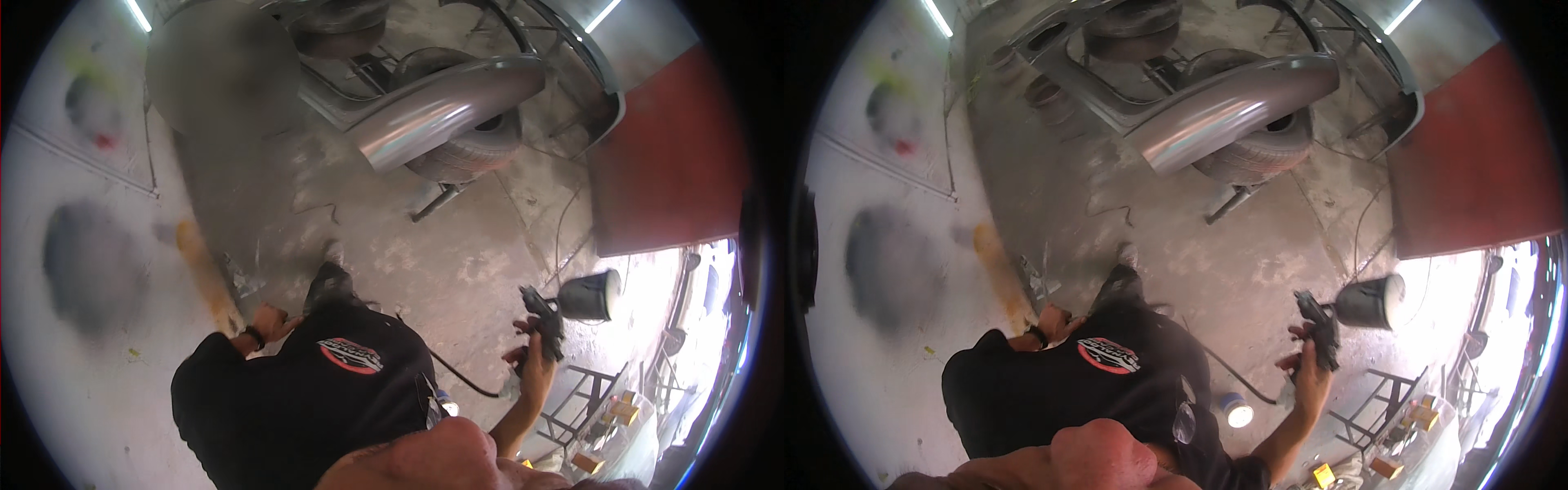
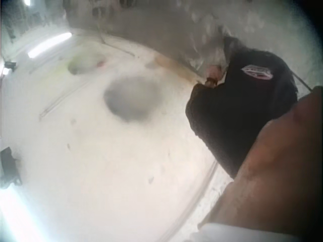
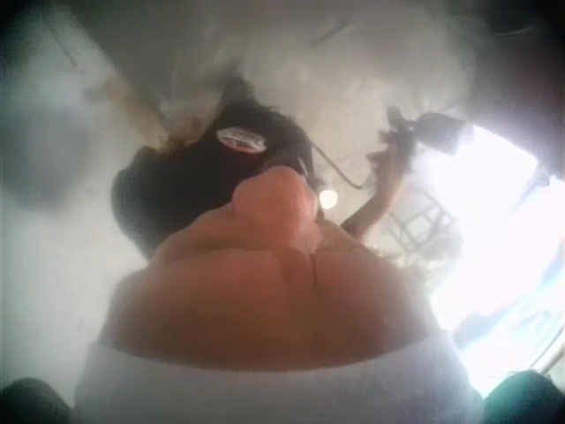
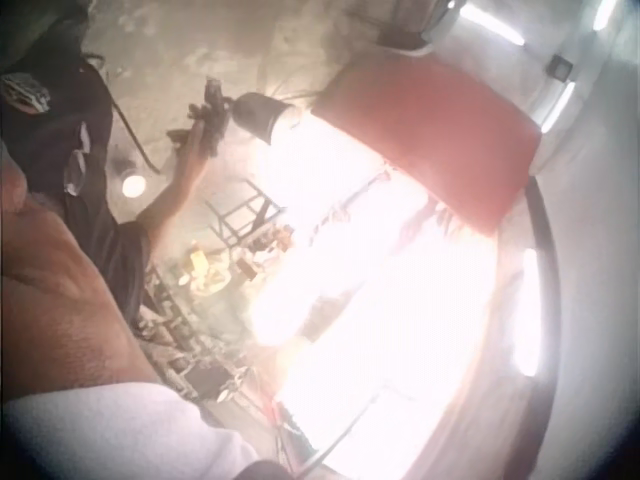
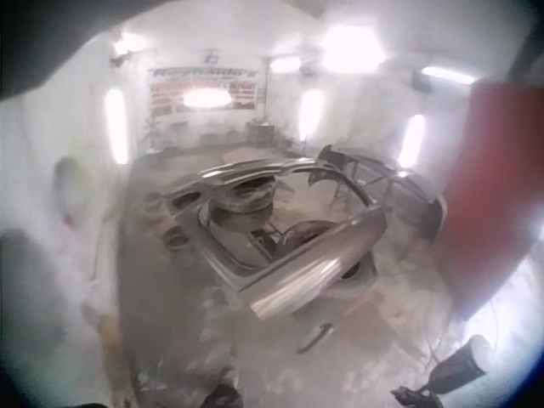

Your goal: The person sprays a car door panel and a bumper using a spray gun. The person moves around the parts while holding the hose and applying paint in sweeping motions.

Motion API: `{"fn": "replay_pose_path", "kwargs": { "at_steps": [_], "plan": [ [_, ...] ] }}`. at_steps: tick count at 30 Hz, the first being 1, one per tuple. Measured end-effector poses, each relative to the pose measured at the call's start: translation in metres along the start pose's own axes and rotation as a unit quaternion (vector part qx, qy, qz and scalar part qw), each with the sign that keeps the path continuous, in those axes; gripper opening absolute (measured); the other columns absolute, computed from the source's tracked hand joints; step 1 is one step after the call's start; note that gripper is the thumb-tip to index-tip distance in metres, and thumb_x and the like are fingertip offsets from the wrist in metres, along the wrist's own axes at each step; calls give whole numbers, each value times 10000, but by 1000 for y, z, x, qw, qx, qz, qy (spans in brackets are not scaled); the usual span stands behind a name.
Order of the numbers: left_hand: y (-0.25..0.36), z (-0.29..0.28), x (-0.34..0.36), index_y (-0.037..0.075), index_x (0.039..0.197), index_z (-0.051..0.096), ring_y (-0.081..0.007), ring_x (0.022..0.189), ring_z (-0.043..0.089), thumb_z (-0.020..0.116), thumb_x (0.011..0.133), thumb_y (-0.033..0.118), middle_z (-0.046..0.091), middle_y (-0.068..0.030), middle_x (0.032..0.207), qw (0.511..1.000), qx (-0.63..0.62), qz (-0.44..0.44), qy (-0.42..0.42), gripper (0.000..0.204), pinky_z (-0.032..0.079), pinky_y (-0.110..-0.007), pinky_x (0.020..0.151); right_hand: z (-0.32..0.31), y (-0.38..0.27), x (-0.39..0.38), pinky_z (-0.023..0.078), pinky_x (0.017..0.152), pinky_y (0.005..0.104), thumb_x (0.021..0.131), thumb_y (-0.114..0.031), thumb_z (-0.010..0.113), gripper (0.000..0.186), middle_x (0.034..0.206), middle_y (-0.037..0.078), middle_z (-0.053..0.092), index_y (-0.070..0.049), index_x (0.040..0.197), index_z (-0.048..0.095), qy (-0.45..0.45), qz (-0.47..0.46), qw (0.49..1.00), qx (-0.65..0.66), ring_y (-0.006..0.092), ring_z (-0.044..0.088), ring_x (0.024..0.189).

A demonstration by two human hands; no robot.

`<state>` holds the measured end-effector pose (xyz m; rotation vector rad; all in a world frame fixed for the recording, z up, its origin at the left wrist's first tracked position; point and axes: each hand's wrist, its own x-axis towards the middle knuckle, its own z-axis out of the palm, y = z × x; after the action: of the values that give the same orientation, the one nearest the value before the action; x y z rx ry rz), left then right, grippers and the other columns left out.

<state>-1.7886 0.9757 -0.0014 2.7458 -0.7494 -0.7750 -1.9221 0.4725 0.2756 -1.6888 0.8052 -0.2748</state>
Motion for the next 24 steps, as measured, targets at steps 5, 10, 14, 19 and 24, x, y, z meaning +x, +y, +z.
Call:
{"fn": "replay_pose_path", "kwargs": {
  "at_steps": [5, 10, 14, 19, 24],
  "plan": [
    [17, -34, 30, 5, 609, 645, -408, 646, 610, 554, 899, 625, 613, -195, 592, 989, -136, -48, 33, 691, 478, -462, 739, 32, -25, 31, 432, 458, 230, 1038, -285, 504, 384, 1074, 116, 698, 7, 1283, 553, -68, -6, 997, -20, 130, 609, 525],
    [-26, -18, 52, -1, 652, 652, -415, 628, 609, 602, 875, 615, 610, -212, 613, 990, -124, 3, 62, 657, 474, -471, 640, 54, -52, 40, 342, 389, 217, 1050, -391, 458, 432, 953, 73, 687, -25, 1237, 590, -40, -22, 998, -44, 86, 499, 438],
    [-36, -38, 54, -7, 678, 652, -419, 624, 610, 645, 846, 619, 606, -229, 630, 986, -162, -30, 34, 649, 458, -472, 587, 69, -73, 52, 331, 379, 221, 1048, -437, 438, 470, 921, 67, 684, -29, 1206, 609, -55, -27, 998, 9, 80, 487, 428],
    [-60, -26, 82, -18, 671, 641, -408, 599, 599, 648, 839, 632, 590, -226, 609, 976, -193, -40, 92, 671, 448, -462, 578, 116, -95, 84, 336, 364, 212, 1026, -458, 502, 477, 895, 70, 659, -25, 1198, 604, -29, -70, 996, -41, 73, 498, 429],
    [-88, -31, 132, -37, 667, 625, -374, 548, 563, 647, 838, 642, 567, -224, 590, 962, -258, -36, 85, 700, 430, -456, 561, 150, -129, 112, 344, 366, 219, 1024, -474, 500, 500, 843, 67, 654, -6, 1163, 608, 0, -67, 993, -98, 82, 506, 420]
  ]
}}
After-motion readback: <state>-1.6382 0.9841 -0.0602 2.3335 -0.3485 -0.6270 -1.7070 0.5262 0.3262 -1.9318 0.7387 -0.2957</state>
